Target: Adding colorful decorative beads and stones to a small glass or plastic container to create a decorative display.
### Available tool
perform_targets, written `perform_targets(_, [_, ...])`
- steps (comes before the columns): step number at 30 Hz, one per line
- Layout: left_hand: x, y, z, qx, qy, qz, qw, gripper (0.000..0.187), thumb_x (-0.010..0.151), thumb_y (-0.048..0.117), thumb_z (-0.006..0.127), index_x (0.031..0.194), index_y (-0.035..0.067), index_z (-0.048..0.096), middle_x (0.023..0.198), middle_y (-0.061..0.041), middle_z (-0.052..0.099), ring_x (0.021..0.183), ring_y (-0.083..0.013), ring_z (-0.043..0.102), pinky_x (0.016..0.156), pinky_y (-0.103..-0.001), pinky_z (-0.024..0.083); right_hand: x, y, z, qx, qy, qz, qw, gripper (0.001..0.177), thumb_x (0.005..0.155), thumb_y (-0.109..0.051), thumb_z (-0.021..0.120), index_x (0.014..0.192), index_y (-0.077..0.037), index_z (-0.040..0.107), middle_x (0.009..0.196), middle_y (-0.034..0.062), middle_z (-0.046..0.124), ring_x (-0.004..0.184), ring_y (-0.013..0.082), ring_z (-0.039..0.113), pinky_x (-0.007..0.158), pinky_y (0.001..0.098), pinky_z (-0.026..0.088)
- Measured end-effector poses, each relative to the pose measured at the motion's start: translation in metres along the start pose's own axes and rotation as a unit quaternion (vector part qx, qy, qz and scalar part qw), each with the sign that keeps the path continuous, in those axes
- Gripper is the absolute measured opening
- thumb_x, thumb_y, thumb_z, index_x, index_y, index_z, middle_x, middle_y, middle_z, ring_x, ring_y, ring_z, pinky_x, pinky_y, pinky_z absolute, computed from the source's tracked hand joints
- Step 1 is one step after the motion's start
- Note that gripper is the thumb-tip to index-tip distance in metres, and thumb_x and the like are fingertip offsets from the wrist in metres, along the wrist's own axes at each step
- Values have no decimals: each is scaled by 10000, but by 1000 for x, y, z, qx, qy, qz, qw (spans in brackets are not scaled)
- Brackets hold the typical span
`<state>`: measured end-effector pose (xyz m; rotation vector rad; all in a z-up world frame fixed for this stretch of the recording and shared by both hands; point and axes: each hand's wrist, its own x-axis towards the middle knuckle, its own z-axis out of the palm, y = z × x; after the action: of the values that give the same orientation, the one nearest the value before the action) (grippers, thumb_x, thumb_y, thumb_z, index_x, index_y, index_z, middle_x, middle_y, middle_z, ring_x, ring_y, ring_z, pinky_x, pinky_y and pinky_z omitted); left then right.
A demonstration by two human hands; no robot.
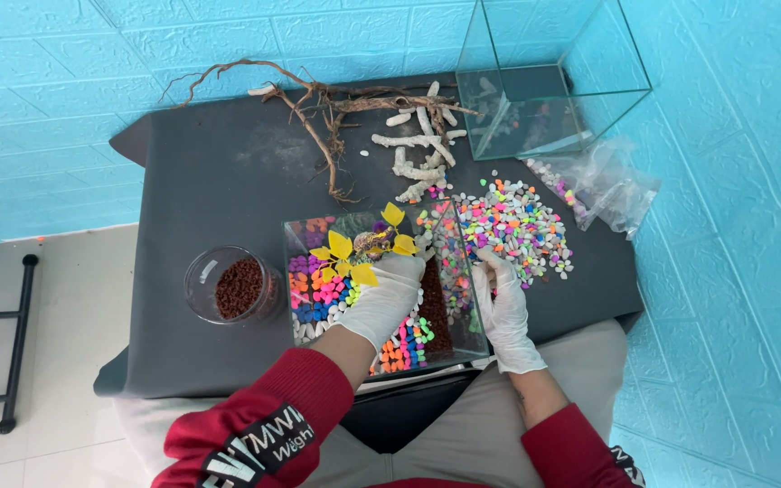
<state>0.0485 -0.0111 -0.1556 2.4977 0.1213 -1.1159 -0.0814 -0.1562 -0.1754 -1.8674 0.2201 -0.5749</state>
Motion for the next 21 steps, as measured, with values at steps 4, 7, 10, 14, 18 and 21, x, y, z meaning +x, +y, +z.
perform_targets(4, [-56,9,-38,30,11,-16,999,568,973,392,361,1394,99,605,1444,-112,617,1380,-250,559,1152,-430,420,-1,8,1,-62,6,-47,997,293,1000,-20,641,1290,-44,680,908,95,655,748,188,624,656,247,548])
perform_targets(7, [-87,20,-43,-31,49,-19,998,580,962,423,448,1398,72,600,1407,-140,634,1358,-272,571,1133,-440,431,1,18,-5,-85,49,-89,991,257,1009,-40,643,1256,-71,705,959,98,656,793,229,645,693,285,562])
perform_targets(10, [-67,14,-12,-182,105,-35,977,617,913,395,610,1384,-4,604,1329,-221,668,1308,-301,600,1086,-401,475,8,12,-20,-106,89,-96,986,227,1030,-47,632,1244,-82,700,1013,88,645,841,224,648,741,309,563])
perform_targets(14, [-146,31,-71,-172,81,73,979,617,1017,310,554,1486,-86,489,1458,-264,575,1411,-321,500,1145,-326,440,12,24,-33,-192,112,-69,973,198,940,-72,760,1114,-167,747,1015,-7,600,856,181,653,739,292,579])
perform_targets(18, [-135,16,-66,-93,100,142,980,648,1002,359,561,1499,-49,484,1420,-251,601,1372,-319,533,1127,-343,457,15,24,-24,-272,75,-108,953,221,851,-165,845,1060,-217,794,1073,18,615,938,262,677,805,352,599])
perform_targets(21, [-122,0,-53,31,133,235,962,695,978,433,571,1519,6,477,1364,-232,642,1313,-317,581,1100,-369,481,17,17,-14,-344,41,-156,925,317,868,-192,823,1173,-265,778,1110,18,613,968,277,663,819,388,599])
